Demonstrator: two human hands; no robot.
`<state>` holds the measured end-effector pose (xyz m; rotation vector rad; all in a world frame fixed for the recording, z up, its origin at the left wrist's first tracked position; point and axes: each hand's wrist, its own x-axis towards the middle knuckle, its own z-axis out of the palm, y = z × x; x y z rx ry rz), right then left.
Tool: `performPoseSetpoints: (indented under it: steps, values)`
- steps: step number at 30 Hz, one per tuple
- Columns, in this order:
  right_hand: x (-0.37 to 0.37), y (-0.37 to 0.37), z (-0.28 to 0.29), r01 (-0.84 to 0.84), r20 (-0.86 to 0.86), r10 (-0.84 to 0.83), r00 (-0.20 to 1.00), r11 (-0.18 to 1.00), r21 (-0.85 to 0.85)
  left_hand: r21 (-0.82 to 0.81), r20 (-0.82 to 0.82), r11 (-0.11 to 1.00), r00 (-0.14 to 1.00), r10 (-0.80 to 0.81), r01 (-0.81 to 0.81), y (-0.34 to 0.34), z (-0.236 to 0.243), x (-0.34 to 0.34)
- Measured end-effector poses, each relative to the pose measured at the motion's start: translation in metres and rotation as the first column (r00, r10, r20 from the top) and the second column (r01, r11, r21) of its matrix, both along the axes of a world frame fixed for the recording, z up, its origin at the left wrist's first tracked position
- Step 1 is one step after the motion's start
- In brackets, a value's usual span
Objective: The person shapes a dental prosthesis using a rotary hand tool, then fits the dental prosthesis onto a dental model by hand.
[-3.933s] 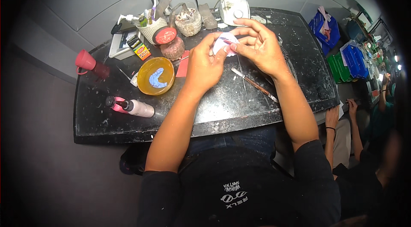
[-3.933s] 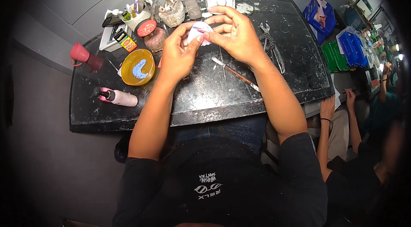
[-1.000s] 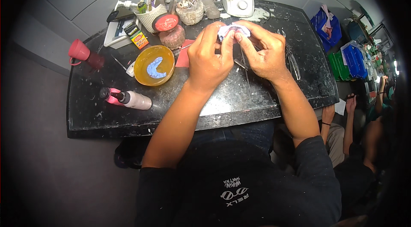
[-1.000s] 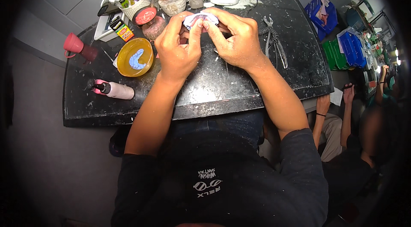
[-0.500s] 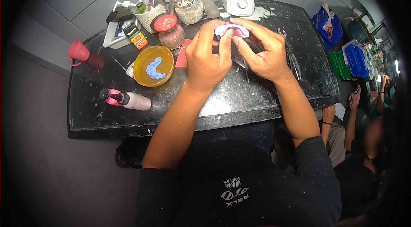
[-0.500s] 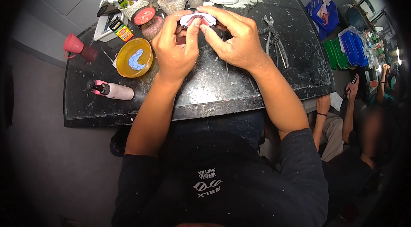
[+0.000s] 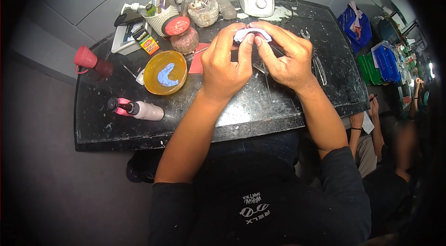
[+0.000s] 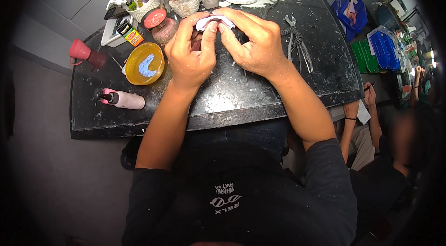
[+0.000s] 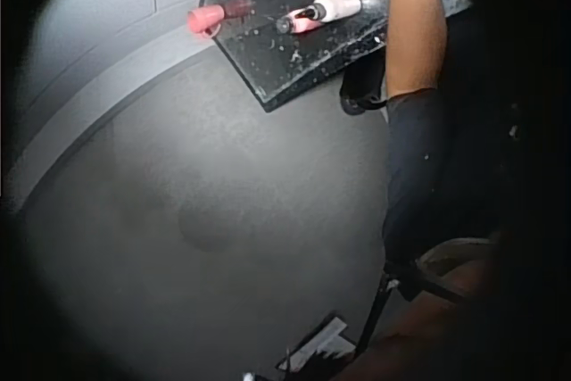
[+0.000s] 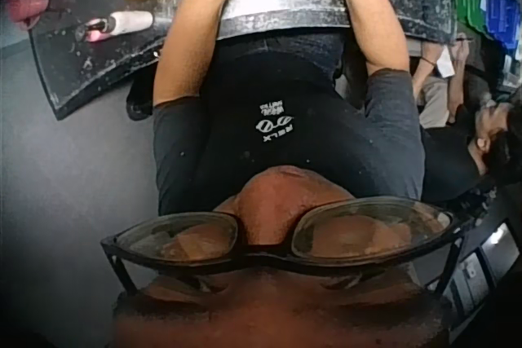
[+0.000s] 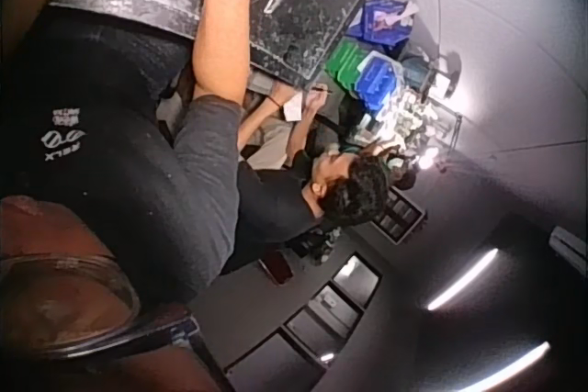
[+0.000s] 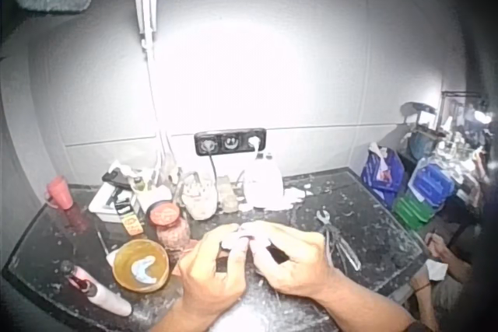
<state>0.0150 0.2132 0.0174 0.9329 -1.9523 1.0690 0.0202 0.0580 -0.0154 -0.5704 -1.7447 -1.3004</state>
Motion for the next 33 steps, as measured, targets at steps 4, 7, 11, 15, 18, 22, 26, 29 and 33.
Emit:
performPoseSetpoints:
  steps: [4,7,11,15,18,22,26,29,33]
  values:
    - [0.001,0.002,0.001,0.01,-0.027,-0.01,1.0,1.0,0.02,-0.023,0.004,1.0,1.0,0.012,-0.012,0.0,0.002,0.003]
    - [0.002,0.0,0.001,0.001,0.018,-0.001,1.0,1.0,0.015,0.018,0.06,1.0,0.998,-0.025,0.024,-0.001,0.004,0.005]
    - [0.002,-0.001,-0.001,-0.047,0.121,0.048,0.991,0.999,-0.018,0.014,0.135,1.0,0.99,-0.028,0.026,-0.005,0.007,0.005]
    - [0.003,-0.001,0.001,-0.057,0.135,0.057,0.989,0.998,-0.005,0.003,0.144,1.0,0.99,-0.012,0.012,-0.006,0.008,0.005]
    - [0.002,-0.001,0.0,-0.052,0.112,0.053,0.992,0.999,-0.007,0.012,0.117,0.999,0.993,-0.033,0.032,-0.007,0.004,0.002]
    - [0.001,0.0,-0.001,-0.056,0.113,0.056,0.992,0.998,-0.001,0.021,0.074,1.0,0.997,-0.017,0.016,-0.004,0.001,-0.001]
    - [0.003,0.002,0.002,-0.037,0.076,0.034,0.996,0.999,0.035,0.034,0.093,0.999,0.995,-0.04,0.037,-0.004,0.003,0.0]
    - [0.006,0.003,0.006,-0.086,0.184,0.08,0.98,0.996,0.025,0.106,0.328,0.989,0.935,-0.134,0.104,-0.01,0.004,0.002]
    - [0.005,0.003,0.014,-0.159,0.212,0.129,0.969,0.979,0.128,0.481,0.232,0.818,0.854,-0.467,0.317,-0.011,0.005,-0.011]
